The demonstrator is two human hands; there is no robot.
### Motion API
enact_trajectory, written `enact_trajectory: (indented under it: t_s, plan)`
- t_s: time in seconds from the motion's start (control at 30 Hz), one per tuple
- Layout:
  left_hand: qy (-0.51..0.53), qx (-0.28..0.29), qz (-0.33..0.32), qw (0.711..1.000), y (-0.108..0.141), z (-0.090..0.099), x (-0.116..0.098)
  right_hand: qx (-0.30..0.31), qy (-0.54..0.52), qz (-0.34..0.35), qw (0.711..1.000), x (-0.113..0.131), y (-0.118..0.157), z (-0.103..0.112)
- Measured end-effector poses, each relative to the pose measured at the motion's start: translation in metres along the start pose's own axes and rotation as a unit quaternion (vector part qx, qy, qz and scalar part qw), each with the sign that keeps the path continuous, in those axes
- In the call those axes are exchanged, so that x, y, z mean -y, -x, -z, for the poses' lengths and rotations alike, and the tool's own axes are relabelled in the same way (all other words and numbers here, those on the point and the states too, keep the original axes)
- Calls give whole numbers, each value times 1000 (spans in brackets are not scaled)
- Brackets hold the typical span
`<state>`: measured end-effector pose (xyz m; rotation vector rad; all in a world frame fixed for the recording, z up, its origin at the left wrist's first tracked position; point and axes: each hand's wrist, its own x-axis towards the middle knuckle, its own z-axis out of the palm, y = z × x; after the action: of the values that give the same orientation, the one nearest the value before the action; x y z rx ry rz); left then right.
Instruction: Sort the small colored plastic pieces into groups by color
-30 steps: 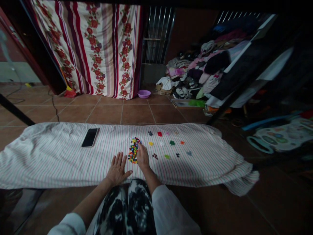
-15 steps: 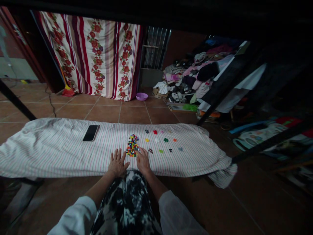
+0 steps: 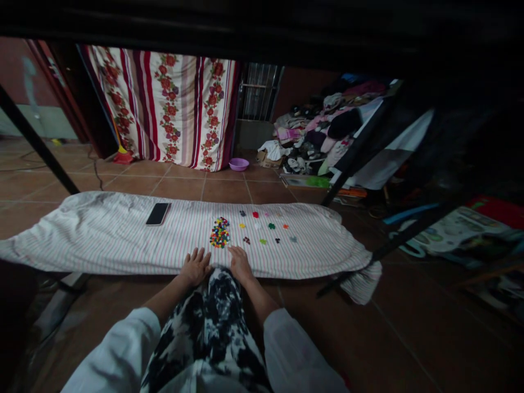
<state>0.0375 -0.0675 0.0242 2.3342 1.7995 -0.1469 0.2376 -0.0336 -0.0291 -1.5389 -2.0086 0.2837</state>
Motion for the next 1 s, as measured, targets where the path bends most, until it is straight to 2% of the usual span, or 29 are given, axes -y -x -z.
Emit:
enact_trajectory:
  t_s: [0.27, 0.43, 0.57, 0.73, 0.87, 1.0]
  plan:
    - [13, -6, -18, 1000, 8, 7, 0, 92, 54, 9, 994, -1, -1, 9]
    - [16, -50, -33, 998, 7, 7, -9, 98, 69, 29, 992, 0, 5, 10]
    - [20, -92, -33, 995, 5, -1, -20, 104, 67, 15, 992, 5, 3, 16]
    - [32, -144, -24, 989, -3, -19, -32, 123, 31, -3, 992, 10, -23, 32]
    - [38, -155, -33, 987, -8, -28, -36, 118, 20, -40, 992, 10, -38, 35]
    - [21, -144, -49, 988, -11, -29, -37, 124, 15, -62, 990, 9, -41, 32]
